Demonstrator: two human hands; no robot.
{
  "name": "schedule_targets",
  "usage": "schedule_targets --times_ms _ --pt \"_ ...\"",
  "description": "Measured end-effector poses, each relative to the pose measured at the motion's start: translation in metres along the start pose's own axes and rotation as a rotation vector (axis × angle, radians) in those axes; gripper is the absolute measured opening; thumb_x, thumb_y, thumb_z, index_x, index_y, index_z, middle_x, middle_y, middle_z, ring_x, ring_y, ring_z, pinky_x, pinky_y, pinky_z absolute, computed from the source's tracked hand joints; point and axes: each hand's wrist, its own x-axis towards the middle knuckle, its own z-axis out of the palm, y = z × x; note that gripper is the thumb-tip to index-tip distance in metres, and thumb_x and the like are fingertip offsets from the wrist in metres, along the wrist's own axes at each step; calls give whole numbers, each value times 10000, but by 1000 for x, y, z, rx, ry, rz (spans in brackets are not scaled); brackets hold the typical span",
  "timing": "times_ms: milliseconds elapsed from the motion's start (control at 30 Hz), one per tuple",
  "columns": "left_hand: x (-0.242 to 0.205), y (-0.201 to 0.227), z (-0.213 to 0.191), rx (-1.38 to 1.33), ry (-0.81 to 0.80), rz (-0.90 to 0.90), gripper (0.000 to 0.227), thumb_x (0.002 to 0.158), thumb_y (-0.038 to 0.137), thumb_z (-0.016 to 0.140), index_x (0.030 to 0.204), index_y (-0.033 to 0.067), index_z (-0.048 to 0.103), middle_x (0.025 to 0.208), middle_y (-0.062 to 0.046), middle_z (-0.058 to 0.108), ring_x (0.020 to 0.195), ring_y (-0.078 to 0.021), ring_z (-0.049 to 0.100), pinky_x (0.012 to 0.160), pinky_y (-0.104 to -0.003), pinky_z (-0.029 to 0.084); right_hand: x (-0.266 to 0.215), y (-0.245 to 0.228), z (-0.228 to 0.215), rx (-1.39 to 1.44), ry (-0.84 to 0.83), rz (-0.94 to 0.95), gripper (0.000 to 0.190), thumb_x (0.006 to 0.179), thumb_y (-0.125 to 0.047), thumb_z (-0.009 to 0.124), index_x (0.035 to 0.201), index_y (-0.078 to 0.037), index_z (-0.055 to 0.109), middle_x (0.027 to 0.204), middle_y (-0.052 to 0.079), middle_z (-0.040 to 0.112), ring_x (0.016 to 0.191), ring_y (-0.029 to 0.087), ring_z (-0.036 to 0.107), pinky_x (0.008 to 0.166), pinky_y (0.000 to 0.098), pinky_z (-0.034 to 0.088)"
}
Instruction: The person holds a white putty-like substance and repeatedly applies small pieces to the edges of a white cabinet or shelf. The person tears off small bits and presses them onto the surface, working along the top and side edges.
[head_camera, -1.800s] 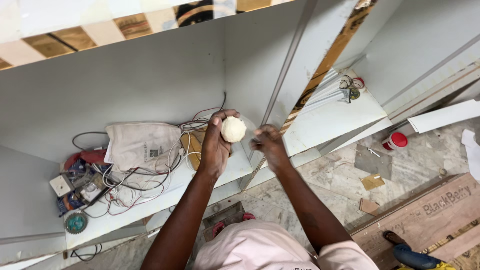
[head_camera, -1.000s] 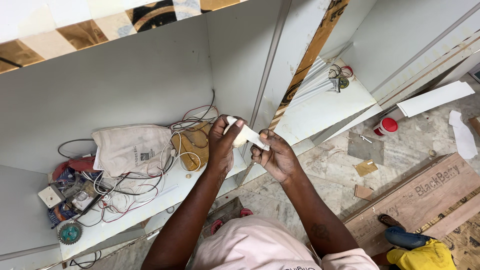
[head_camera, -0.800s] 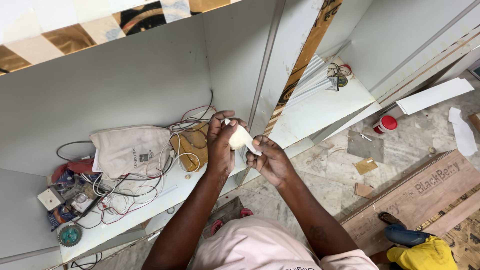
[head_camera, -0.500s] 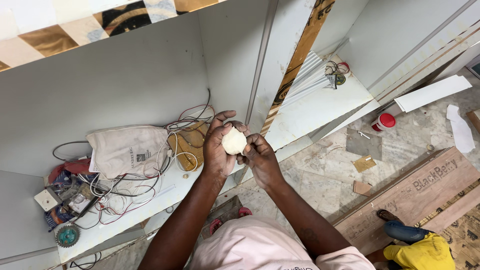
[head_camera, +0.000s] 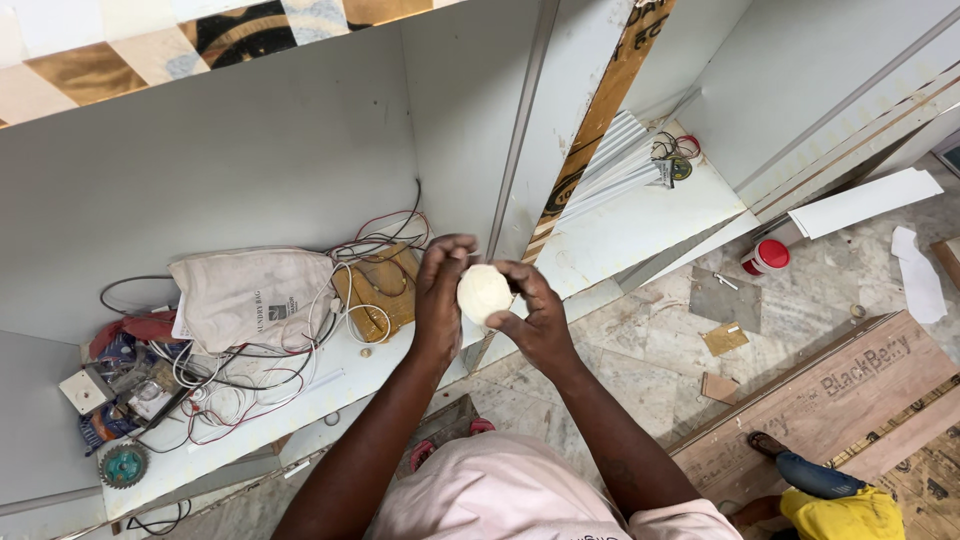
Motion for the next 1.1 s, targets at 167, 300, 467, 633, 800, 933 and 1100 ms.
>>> schedule_targets --times_ms 167,300,467,633,800,933,1100 --pt "-17 -21 -2 -4 -13 -50 403 1059 409 532 1100 29 662 969 -89 666 882 -168 627 787 -317 517 0 4 1 -506 119 -161 719 687 -436 874 1193 -12 590 1081 124 663 937 202 676 811 334 575" --pt "-18 -28 0 -31 26 -81 414 1055 404 526 988 13 643 948 -103 684 855 -161 678 759 -310 576 -2 9 -12 -575 82 -255 316 907 -257 756 1098 -13 695 917 106 727 816 209 688 706 338 552" --pt "-14 -26 -2 -78 -13 -267 593 1037 539 425 803 18 584 715 -182 697 559 -226 681 460 -351 562 15 39 -49 -239 389 16 232 1111 -243 570 1093 -30 661 891 39 733 800 144 717 743 275 591" --pt "-25 -23 -5 48 -210 -197 703 1055 617 390 769 9 599 689 -173 687 551 -220 673 469 -340 552 82 92 -109 119 298 337 225 1019 -106 526 1204 -41 636 1103 40 711 983 119 662 868 307 539" --pt "-14 -26 -7 -45 -39 -304 588 1011 645 399 992 88 586 765 -150 678 667 -231 703 566 -372 583 106 136 -108 161 101 355 213 1000 5 504 1157 19 646 1071 66 698 946 156 634 893 342 529" --pt "-12 -22 -23 -255 37 -393 506 964 574 526 1085 89 605 956 -110 699 904 -215 723 750 -457 634 113 134 -104 232 115 342 247 954 49 487 1146 -11 629 1061 56 716 924 157 662 879 345 540" --pt "-14 -31 -25 -283 42 -393 432 947 494 629 1079 83 643 990 -114 716 941 -220 727 817 -462 631 112 137 -105 238 104 316 344 916 108 449 1196 4 619 1108 61 711 983 148 664 929 320 536"
